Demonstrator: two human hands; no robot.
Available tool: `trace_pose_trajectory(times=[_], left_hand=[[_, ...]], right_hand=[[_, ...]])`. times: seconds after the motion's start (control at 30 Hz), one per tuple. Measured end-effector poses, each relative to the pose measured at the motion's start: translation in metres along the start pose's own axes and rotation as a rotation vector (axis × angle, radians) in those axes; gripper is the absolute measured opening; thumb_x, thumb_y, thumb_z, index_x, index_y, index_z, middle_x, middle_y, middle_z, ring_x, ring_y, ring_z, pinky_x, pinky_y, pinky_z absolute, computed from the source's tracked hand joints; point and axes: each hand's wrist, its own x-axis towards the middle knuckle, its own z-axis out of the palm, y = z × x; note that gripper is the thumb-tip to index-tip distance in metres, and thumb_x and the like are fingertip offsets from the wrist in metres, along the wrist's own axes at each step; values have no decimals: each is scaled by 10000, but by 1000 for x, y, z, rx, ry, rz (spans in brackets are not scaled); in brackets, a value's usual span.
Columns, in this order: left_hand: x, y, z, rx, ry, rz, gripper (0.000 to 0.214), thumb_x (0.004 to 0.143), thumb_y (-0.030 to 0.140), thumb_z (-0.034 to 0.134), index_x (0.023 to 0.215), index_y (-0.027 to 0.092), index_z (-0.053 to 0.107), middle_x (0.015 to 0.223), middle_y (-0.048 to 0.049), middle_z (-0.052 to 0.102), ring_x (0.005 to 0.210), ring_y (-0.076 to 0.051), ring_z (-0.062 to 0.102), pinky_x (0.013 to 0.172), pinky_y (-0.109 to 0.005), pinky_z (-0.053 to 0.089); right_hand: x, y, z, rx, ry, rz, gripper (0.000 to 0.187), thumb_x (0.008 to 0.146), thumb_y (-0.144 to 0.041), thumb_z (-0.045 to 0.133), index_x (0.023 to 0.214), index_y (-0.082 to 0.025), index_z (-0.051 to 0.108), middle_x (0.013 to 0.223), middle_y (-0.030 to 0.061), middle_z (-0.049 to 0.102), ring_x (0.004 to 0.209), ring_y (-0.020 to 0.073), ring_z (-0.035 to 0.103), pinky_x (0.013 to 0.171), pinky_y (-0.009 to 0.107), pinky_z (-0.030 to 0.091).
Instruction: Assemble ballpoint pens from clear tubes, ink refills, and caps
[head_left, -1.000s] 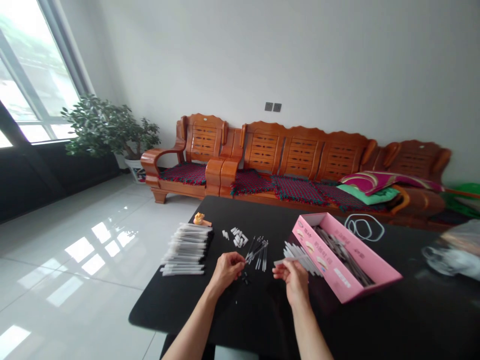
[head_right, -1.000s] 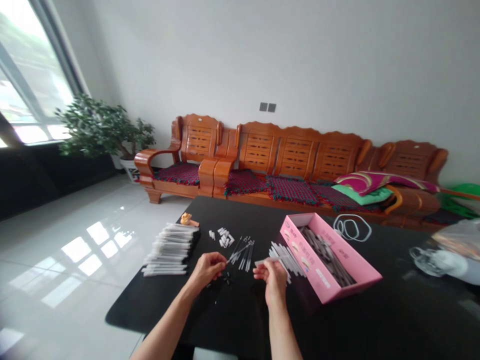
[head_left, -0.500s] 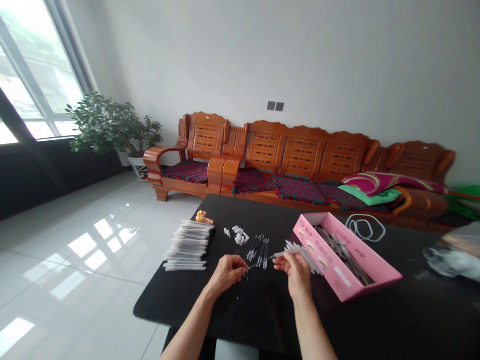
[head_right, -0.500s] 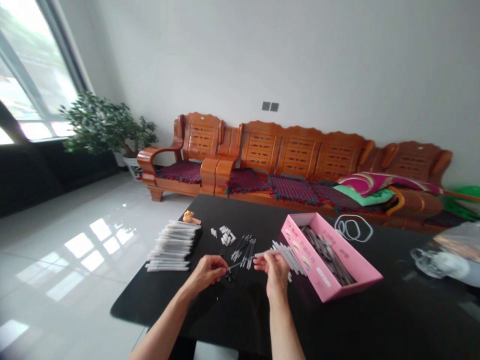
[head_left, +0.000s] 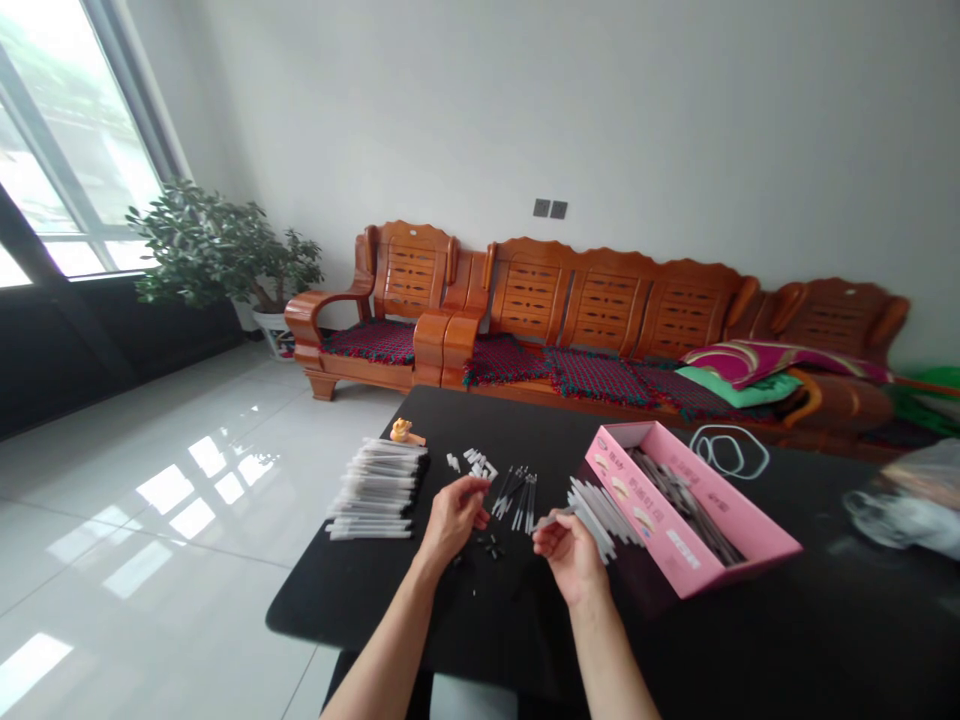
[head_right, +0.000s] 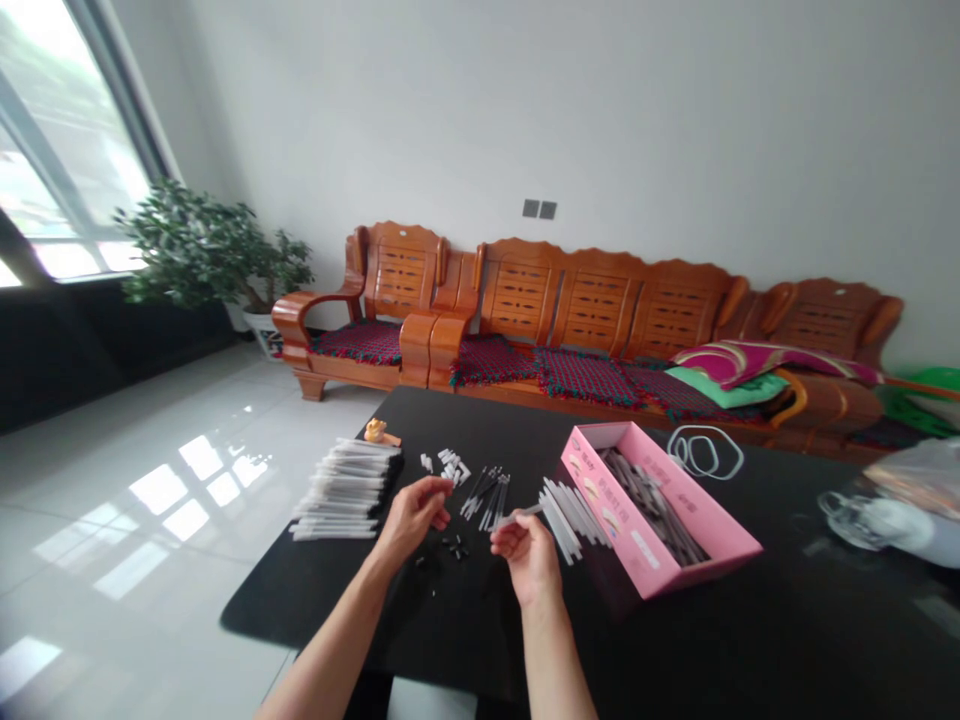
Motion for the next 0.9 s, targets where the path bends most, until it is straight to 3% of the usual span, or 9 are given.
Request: trace_pose_trajectory(times=[0.1, 0.17, 0.27, 0.4, 0.63, 0.77, 0.9], left_hand=[[8, -8, -23, 174, 259, -60, 233, 808, 267, 534, 941, 141, 679, 607, -8, 648, 517, -135, 623, 507, -205, 473], [10, -18, -33, 252, 310, -94, 204, 811, 233, 531, 919, 153, 683, 608, -1, 650, 533, -131, 628, 521, -199, 466], [7, -38, -35, 379, 260, -92, 202, 817, 174, 527, 923, 167, 698, 642, -3, 663, 577, -131, 634, 570, -207, 466], [4, -54, -26, 634, 235, 20, 212, 816, 105, 552, 916, 171, 727, 834, -44, 695, 751, -147, 643, 724, -238, 457], [17, -39, -13, 903, 120, -1, 166, 858, 204, 607, 925, 226, 758, 939, -51, 677, 907, -180, 622, 766, -246, 415], [24, -35, -10, 922, 32, -32, 122, 816, 207, 661, 881, 234, 761, 963, -45, 690, 947, -189, 619, 775, -246, 412], [29, -40, -10, 921, 33, -49, 104, 795, 195, 659, 822, 218, 756, 915, -47, 706, 897, -189, 632, 745, -247, 413]], right_hand=[[0, -4, -6, 140, 47, -70, 105, 602, -181, 696, 700, -168, 661, 557, 12, 703, 439, 138, 630, 404, 221, 514], [-1, -1, -6, 117, 1, -55, 109, 616, -189, 711, 716, -169, 673, 571, 13, 704, 427, 141, 615, 373, 226, 492], [-1, 11, -3, 92, -91, -27, 132, 640, -216, 724, 757, -169, 685, 603, 12, 707, 435, 144, 610, 373, 238, 486], [2, 24, -6, 104, -72, -18, 147, 626, -233, 737, 745, -173, 676, 584, -3, 691, 441, 137, 606, 387, 230, 484], [5, 42, -21, 25, -85, 13, 177, 633, -281, 738, 750, -175, 659, 583, -1, 683, 443, 153, 617, 388, 244, 485], [5, 44, -23, 25, -96, 19, 170, 644, -274, 740, 757, -175, 660, 578, -4, 685, 458, 156, 631, 405, 246, 496], [6, 44, -23, 52, -109, 42, 165, 653, -264, 751, 761, -167, 672, 588, 9, 701, 464, 167, 646, 411, 255, 504]])
